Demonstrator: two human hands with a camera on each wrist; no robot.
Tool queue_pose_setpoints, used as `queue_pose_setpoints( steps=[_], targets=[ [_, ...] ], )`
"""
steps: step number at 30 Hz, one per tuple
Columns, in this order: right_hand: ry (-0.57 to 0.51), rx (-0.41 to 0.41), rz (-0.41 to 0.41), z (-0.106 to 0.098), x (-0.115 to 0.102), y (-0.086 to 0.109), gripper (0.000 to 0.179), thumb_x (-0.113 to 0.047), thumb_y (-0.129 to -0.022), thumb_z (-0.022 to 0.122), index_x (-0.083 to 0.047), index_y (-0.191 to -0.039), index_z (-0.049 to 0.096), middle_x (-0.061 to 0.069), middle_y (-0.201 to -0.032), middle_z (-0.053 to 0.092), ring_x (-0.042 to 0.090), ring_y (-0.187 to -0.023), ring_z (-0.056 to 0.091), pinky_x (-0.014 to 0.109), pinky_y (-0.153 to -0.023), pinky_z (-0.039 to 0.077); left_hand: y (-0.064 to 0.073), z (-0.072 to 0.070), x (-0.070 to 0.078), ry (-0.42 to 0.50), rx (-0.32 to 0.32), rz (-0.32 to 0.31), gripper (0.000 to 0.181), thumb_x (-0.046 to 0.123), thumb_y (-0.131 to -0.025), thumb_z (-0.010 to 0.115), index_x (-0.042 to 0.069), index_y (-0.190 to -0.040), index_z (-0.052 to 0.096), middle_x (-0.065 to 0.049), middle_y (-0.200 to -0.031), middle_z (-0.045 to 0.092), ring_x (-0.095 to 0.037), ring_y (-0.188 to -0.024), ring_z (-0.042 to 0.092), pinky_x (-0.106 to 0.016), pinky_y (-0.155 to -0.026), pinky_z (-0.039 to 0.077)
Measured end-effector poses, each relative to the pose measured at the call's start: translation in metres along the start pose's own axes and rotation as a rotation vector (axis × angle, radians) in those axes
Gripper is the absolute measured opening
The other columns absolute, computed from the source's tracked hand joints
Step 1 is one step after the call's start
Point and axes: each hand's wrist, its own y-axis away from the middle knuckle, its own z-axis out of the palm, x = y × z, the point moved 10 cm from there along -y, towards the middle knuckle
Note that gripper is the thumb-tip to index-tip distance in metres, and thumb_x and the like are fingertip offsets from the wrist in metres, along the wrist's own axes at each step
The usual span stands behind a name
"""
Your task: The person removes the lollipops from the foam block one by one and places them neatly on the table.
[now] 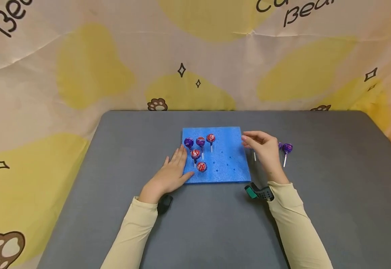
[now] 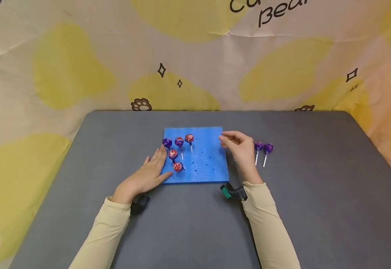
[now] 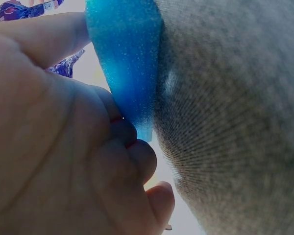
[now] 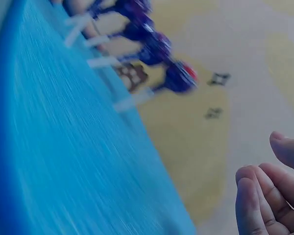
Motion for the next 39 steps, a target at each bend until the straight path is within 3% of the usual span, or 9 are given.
queue_pose_setpoints(
  steps=[8,11,16,23,32,39],
  targets=[
    [-0.15,-0.107,0.127,0.063,0.028,-0.01,0.032,-0.003,-0.087,0.067,0.018,-0.11,0.06,-0.002,-0.081,0.068,0.013,-0.073,0.067,0.028,-0.071,0.055,0.001,-0.001,0.0,0.0,-0.009,-0.001,0.077,0.039,-0.098,0.044,-0.002,-0.149,0.003,-0.016,-0.156,-0.008,-0.031,-0.143,-0.003,-0.054,-0.111,0.003],
    [-0.217,-0.098,0.151,0.069,0.037,-0.011,0.031,0.0,-0.087,0.066,0.019,-0.11,0.059,-0.002,-0.08,0.069,0.014,-0.073,0.067,0.028,-0.071,0.055,-0.001,0.001,0.002,-0.004,-0.023,0.006,0.077,0.04,-0.099,0.043,-0.002,-0.149,0.002,-0.015,-0.156,-0.009,-0.031,-0.143,-0.004,-0.053,-0.111,0.003],
    [-0.249,-0.088,0.094,0.069,0.037,-0.011,0.029,0.002,-0.086,0.065,0.02,-0.109,0.058,-0.001,-0.081,0.069,0.013,-0.074,0.066,0.028,-0.072,0.054,-0.004,-0.001,0.003,-0.009,-0.023,0.003,0.078,0.04,-0.098,0.044,-0.001,-0.149,0.002,-0.014,-0.156,-0.01,-0.03,-0.143,-0.005,-0.052,-0.112,0.002],
    [-0.14,-0.136,0.064,0.078,0.038,-0.008,0.03,-0.003,-0.084,0.07,0.011,-0.11,0.064,0.002,-0.087,0.069,0.01,-0.079,0.066,0.025,-0.074,0.053,-0.005,-0.001,-0.003,-0.013,-0.032,-0.009,0.078,0.041,-0.099,0.043,0.0,-0.149,0.0,-0.013,-0.156,-0.012,-0.029,-0.143,-0.006,-0.052,-0.112,0.001],
    [0.056,-0.197,0.067,0.088,0.037,-0.006,0.028,0.0,-0.082,0.072,0.011,-0.106,0.065,0.024,-0.097,0.065,0.005,-0.077,0.063,0.019,-0.072,0.051,-0.005,-0.001,-0.002,-0.01,-0.054,-0.022,0.078,0.041,-0.099,0.042,0.0,-0.149,-0.002,-0.012,-0.155,-0.014,-0.028,-0.143,-0.007,-0.052,-0.112,0.001],
    [0.182,-0.188,0.026,0.093,0.005,0.004,0.02,0.003,-0.082,0.07,0.014,-0.097,0.065,0.027,-0.093,0.066,0.0,-0.072,0.061,0.015,-0.068,0.049,-0.005,0.0,-0.003,-0.008,-0.054,-0.023,0.078,0.042,-0.099,0.041,0.001,-0.149,-0.002,-0.012,-0.155,-0.014,-0.028,-0.143,-0.007,-0.051,-0.112,0.001]
  ],
)
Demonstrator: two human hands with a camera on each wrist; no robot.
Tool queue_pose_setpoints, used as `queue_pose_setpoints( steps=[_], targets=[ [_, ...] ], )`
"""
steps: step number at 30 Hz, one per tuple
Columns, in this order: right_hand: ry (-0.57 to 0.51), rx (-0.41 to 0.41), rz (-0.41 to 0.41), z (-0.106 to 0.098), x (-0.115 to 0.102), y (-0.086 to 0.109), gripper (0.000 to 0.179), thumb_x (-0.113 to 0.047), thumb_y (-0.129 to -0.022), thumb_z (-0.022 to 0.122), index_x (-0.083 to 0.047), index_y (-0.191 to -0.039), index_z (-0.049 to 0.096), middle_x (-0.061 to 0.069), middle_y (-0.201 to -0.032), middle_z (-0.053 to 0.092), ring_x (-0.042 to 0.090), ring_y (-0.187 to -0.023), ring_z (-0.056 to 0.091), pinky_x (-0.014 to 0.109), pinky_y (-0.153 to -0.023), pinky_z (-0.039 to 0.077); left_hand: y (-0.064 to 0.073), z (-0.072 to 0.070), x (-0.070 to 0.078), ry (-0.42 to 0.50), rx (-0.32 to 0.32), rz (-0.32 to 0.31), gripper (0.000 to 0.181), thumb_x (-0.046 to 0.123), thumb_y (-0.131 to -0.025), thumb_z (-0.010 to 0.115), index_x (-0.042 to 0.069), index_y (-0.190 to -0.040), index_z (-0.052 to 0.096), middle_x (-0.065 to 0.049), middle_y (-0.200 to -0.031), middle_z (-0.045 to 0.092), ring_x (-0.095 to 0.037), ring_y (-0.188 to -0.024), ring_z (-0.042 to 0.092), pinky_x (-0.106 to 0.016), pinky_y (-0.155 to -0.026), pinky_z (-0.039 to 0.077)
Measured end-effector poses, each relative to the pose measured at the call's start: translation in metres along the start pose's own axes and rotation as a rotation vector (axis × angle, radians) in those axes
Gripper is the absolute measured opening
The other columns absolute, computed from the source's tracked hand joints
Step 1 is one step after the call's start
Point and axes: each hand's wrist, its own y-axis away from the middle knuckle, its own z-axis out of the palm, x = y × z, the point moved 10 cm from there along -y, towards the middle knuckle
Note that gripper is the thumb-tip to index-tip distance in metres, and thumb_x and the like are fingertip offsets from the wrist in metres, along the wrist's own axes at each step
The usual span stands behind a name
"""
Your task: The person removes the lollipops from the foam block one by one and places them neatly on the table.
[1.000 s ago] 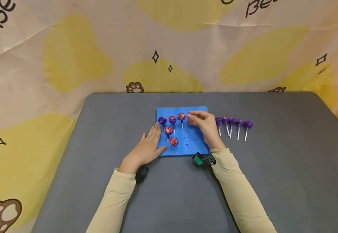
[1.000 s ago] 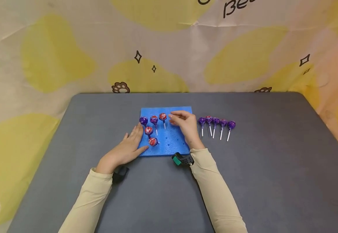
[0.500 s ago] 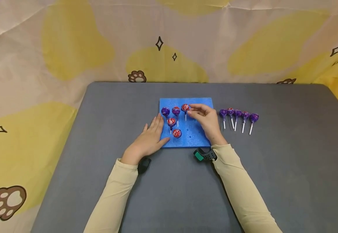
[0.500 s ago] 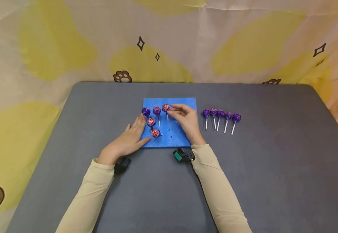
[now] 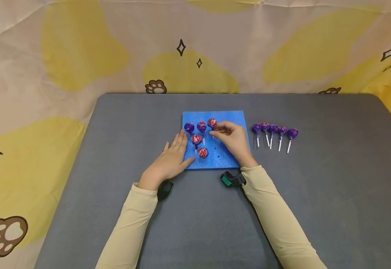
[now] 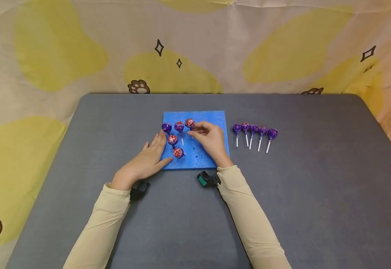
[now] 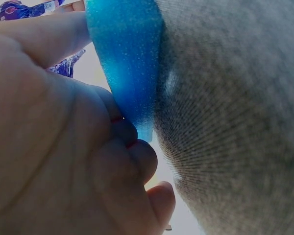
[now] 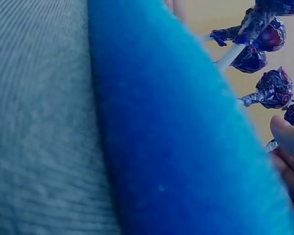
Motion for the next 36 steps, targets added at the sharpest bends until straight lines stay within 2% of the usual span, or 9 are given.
queue_pose_setpoints(
  steps=[8,11,15,20,24,28,32,36],
  targets=[
    [0.005,0.023,-0.04,0.001,-0.003,0.002,0.013,0.004,-0.082,0.069,0.014,-0.09,0.066,0.027,-0.09,0.066,0.001,-0.07,0.059,0.013,-0.065,0.047,0.002,0.003,-0.002,0.002,-0.005,-0.006,0.077,0.041,-0.099,0.041,-0.001,-0.149,-0.001,-0.013,-0.155,-0.014,-0.028,-0.143,-0.008,-0.052,-0.112,0.001],
    [-0.019,0.043,-0.053,0.0,0.013,-0.001,0.013,0.002,-0.083,0.07,0.013,-0.09,0.067,0.026,-0.089,0.067,0.002,-0.069,0.058,0.014,-0.064,0.046,0.003,0.004,-0.002,0.002,-0.006,-0.005,0.078,0.041,-0.099,0.041,-0.001,-0.149,-0.001,-0.013,-0.155,-0.014,-0.028,-0.143,-0.008,-0.052,-0.112,0.001],
    [-0.102,0.087,-0.06,-0.006,0.033,-0.005,0.014,0.001,-0.082,0.07,0.012,-0.09,0.068,0.021,-0.087,0.068,0.003,-0.07,0.059,0.017,-0.065,0.047,0.003,0.006,-0.002,0.007,0.0,-0.001,0.078,0.041,-0.099,0.042,-0.001,-0.149,-0.001,-0.013,-0.155,-0.013,-0.028,-0.143,-0.008,-0.052,-0.112,0.001],
    [-0.268,0.138,-0.056,-0.017,0.034,-0.002,0.014,0.005,-0.084,0.066,0.018,-0.091,0.063,0.005,-0.081,0.069,0.007,-0.071,0.064,0.023,-0.07,0.053,0.0,0.006,-0.001,0.012,0.004,0.008,0.078,0.041,-0.099,0.042,0.0,-0.149,-0.002,-0.013,-0.155,-0.013,-0.028,-0.143,-0.008,-0.052,-0.112,0.0],
    [-0.364,0.11,-0.054,-0.021,0.033,0.002,0.012,0.01,-0.085,0.062,0.021,-0.091,0.06,-0.002,-0.08,0.069,0.009,-0.073,0.066,0.026,-0.071,0.054,-0.001,0.002,0.001,0.018,0.009,0.015,0.079,0.041,-0.099,0.042,0.0,-0.149,-0.002,-0.013,-0.155,-0.013,-0.028,-0.143,-0.008,-0.052,-0.112,0.0],
    [-0.402,0.058,-0.036,-0.025,0.034,0.009,0.01,0.012,-0.087,0.059,0.02,-0.092,0.06,0.005,-0.088,0.071,0.011,-0.079,0.067,0.026,-0.072,0.054,-0.001,0.0,0.002,0.02,0.01,0.016,0.08,0.041,-0.098,0.043,0.0,-0.149,-0.002,-0.013,-0.155,-0.013,-0.028,-0.143,-0.008,-0.052,-0.112,-0.001],
    [-0.445,0.018,-0.005,-0.028,0.036,0.017,0.007,0.012,-0.087,0.057,0.012,-0.09,0.064,0.011,-0.093,0.07,0.013,-0.082,0.068,0.026,-0.073,0.054,-0.003,-0.001,0.002,0.014,0.008,0.019,0.079,0.041,-0.099,0.043,-0.001,-0.149,-0.003,-0.013,-0.155,-0.014,-0.028,-0.143,-0.009,-0.052,-0.112,0.0],
    [-0.475,-0.017,0.04,-0.029,0.04,0.026,0.018,0.014,-0.088,0.055,0.0,-0.086,0.067,0.003,-0.089,0.071,0.012,-0.081,0.068,0.024,-0.072,0.054,-0.003,0.001,0.001,0.01,0.002,0.014,0.079,0.04,-0.099,0.042,-0.001,-0.149,-0.004,-0.014,-0.155,-0.014,-0.028,-0.143,-0.009,-0.052,-0.112,0.0]
  ],
)
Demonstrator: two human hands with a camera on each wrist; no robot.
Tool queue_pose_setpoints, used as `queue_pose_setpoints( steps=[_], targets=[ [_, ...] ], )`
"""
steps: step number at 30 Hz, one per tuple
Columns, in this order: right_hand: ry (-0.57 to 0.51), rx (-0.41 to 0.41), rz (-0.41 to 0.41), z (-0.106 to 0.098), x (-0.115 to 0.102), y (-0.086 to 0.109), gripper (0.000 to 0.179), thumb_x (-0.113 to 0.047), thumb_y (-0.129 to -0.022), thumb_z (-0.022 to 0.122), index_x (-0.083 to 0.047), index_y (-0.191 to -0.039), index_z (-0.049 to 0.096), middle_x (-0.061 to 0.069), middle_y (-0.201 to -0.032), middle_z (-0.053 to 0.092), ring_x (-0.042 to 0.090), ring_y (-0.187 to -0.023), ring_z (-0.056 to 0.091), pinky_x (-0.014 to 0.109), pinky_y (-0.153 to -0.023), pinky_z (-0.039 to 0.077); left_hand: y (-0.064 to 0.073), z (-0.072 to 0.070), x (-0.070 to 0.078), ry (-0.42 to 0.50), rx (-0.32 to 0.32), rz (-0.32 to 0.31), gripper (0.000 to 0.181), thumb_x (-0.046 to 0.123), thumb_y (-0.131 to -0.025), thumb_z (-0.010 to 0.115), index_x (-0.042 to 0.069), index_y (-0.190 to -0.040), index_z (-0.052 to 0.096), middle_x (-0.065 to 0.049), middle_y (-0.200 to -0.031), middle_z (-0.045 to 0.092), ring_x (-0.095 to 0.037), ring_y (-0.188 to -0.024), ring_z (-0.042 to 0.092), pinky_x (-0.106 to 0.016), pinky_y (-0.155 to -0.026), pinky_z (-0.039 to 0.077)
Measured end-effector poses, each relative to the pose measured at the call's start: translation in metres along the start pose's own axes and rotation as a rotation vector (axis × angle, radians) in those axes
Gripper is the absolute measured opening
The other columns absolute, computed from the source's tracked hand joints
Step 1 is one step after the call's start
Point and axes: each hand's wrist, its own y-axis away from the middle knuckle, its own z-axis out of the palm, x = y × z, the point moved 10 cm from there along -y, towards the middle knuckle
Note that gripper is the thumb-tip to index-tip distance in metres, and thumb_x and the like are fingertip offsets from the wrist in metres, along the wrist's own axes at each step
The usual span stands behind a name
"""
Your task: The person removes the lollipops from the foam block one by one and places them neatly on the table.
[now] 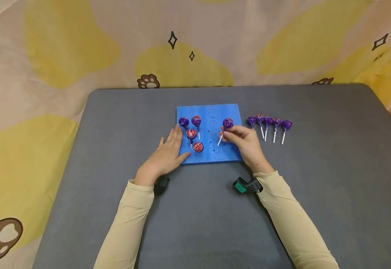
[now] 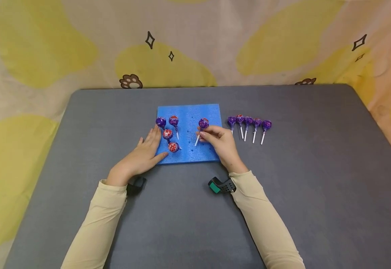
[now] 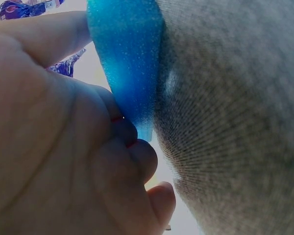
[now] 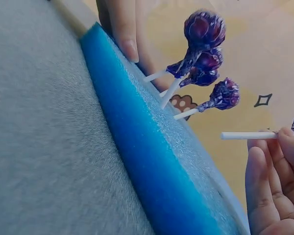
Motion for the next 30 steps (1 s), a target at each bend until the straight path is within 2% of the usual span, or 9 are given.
queue_pose_setpoints(
  steps=[6,10,14,18,23,30],
  targets=[
    [-0.045,-0.002,0.03,-0.013,-0.003,0.016,0.028,0.016,-0.088,0.052,-0.007,-0.084,0.068,0.004,-0.089,0.071,0.012,-0.08,0.068,0.024,-0.072,0.054,0.0,0.001,0.001,-0.004,-0.004,0.003,0.079,0.04,-0.1,0.041,-0.002,-0.148,-0.005,-0.014,-0.155,-0.014,-0.028,-0.142,-0.009,-0.051,-0.112,0.0],
    [-0.067,0.02,0.066,-0.033,-0.007,0.027,0.028,0.014,-0.089,0.053,-0.008,-0.085,0.07,0.005,-0.088,0.071,0.013,-0.077,0.067,0.024,-0.071,0.054,-0.001,0.001,0.002,-0.005,-0.007,0.002,0.079,0.04,-0.1,0.041,-0.002,-0.148,-0.004,-0.015,-0.155,-0.013,-0.028,-0.142,-0.008,-0.051,-0.112,-0.001],
    [-0.043,0.045,0.144,-0.057,-0.008,0.034,0.024,0.009,-0.09,0.056,-0.008,-0.086,0.072,0.004,-0.085,0.072,0.012,-0.074,0.067,0.023,-0.069,0.054,-0.001,0.001,0.002,0.003,-0.007,0.001,0.079,0.04,-0.1,0.041,-0.002,-0.148,-0.004,-0.015,-0.155,-0.013,-0.029,-0.142,-0.008,-0.051,-0.112,-0.001],
    [0.001,0.033,0.246,-0.074,-0.005,0.036,0.023,0.007,-0.09,0.057,-0.009,-0.087,0.074,0.004,-0.085,0.072,0.011,-0.074,0.068,0.022,-0.068,0.054,-0.001,0.001,0.002,0.003,-0.006,0.001,0.079,0.04,-0.099,0.041,-0.003,-0.148,-0.004,-0.014,-0.155,-0.013,-0.029,-0.143,-0.008,-0.052,-0.112,-0.001],
    [0.035,0.007,0.335,-0.081,0.002,0.037,0.02,0.006,-0.09,0.057,-0.005,-0.089,0.074,0.004,-0.085,0.073,0.011,-0.073,0.068,0.022,-0.067,0.054,-0.002,0.002,0.001,0.003,-0.012,0.002,0.078,0.039,-0.1,0.041,-0.003,-0.148,-0.004,-0.015,-0.155,-0.014,-0.029,-0.142,-0.009,-0.053,-0.111,-0.001],
    [0.1,0.009,0.392,-0.085,0.01,0.039,0.026,0.005,-0.091,0.056,-0.011,-0.084,0.074,0.001,-0.079,0.072,0.007,-0.068,0.065,0.021,-0.065,0.054,-0.003,0.003,0.001,0.003,-0.009,0.013,0.078,0.038,-0.1,0.042,-0.004,-0.148,-0.004,-0.016,-0.155,-0.014,-0.03,-0.142,-0.009,-0.053,-0.111,-0.001]
  ],
)
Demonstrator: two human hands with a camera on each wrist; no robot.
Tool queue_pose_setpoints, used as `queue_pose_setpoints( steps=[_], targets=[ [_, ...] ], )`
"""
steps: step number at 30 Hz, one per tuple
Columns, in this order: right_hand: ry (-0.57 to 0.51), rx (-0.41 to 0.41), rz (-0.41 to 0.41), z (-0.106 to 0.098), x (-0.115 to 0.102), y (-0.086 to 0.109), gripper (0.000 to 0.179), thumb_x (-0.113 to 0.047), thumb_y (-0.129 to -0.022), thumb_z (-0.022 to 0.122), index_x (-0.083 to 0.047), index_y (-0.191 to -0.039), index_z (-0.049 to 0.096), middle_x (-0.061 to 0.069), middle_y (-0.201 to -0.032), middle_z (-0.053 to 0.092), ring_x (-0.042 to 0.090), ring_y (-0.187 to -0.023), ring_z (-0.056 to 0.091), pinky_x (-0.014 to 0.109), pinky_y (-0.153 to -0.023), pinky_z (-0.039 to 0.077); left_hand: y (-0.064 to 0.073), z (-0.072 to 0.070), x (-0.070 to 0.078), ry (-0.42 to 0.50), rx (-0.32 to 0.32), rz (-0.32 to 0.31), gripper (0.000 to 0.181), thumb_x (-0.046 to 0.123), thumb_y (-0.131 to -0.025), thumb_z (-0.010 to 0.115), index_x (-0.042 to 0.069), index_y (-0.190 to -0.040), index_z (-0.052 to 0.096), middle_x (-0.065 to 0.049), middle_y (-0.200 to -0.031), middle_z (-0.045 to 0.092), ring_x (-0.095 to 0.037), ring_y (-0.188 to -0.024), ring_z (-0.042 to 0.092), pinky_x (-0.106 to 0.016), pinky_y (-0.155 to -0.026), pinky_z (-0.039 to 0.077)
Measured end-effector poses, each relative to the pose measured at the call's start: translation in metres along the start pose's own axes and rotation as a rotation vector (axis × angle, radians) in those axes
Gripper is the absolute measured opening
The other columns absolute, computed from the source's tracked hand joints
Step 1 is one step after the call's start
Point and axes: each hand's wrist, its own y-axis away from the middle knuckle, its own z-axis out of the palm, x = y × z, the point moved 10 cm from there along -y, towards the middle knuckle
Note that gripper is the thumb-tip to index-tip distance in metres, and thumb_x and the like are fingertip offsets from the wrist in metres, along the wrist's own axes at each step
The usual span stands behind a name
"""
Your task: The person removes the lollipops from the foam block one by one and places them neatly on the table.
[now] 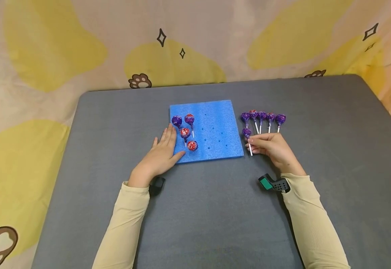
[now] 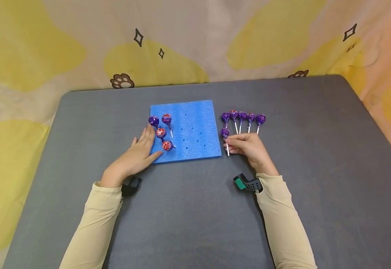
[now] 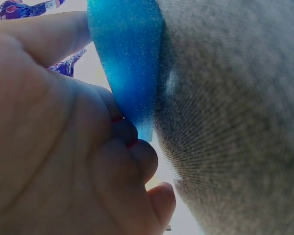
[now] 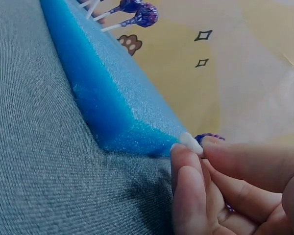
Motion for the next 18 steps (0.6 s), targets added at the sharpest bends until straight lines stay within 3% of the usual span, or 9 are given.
queue_pose_setpoints(
  steps=[10,14,18],
  targets=[
    [-0.034,0.008,0.043,-0.008,0.002,0.002,0.032,0.006,-0.092,0.053,-0.014,-0.078,0.074,0.001,-0.076,0.071,0.006,-0.066,0.065,0.018,-0.063,0.053,0.0,-0.001,0.0,-0.003,0.005,-0.005,0.078,0.038,-0.1,0.042,-0.004,-0.148,-0.003,-0.016,-0.155,-0.013,-0.03,-0.142,-0.008,-0.053,-0.111,-0.001],
    [0.003,0.016,0.057,-0.011,0.004,0.001,0.032,0.006,-0.092,0.053,-0.013,-0.078,0.074,0.002,-0.073,0.071,0.007,-0.064,0.066,0.018,-0.061,0.053,0.0,-0.001,0.0,-0.003,0.004,-0.005,0.078,0.038,-0.1,0.042,-0.004,-0.148,-0.003,-0.016,-0.155,-0.013,-0.03,-0.142,-0.008,-0.053,-0.111,-0.001],
    [0.094,0.049,0.075,-0.014,0.005,0.0,0.016,0.001,-0.091,0.059,-0.003,-0.086,0.074,0.001,-0.069,0.07,0.007,-0.061,0.066,0.02,-0.058,0.053,0.0,-0.001,0.0,-0.001,0.004,-0.007,0.078,0.038,-0.1,0.042,-0.004,-0.148,-0.002,-0.016,-0.155,-0.013,-0.03,-0.143,-0.008,-0.053,-0.111,-0.001]
  ],
)
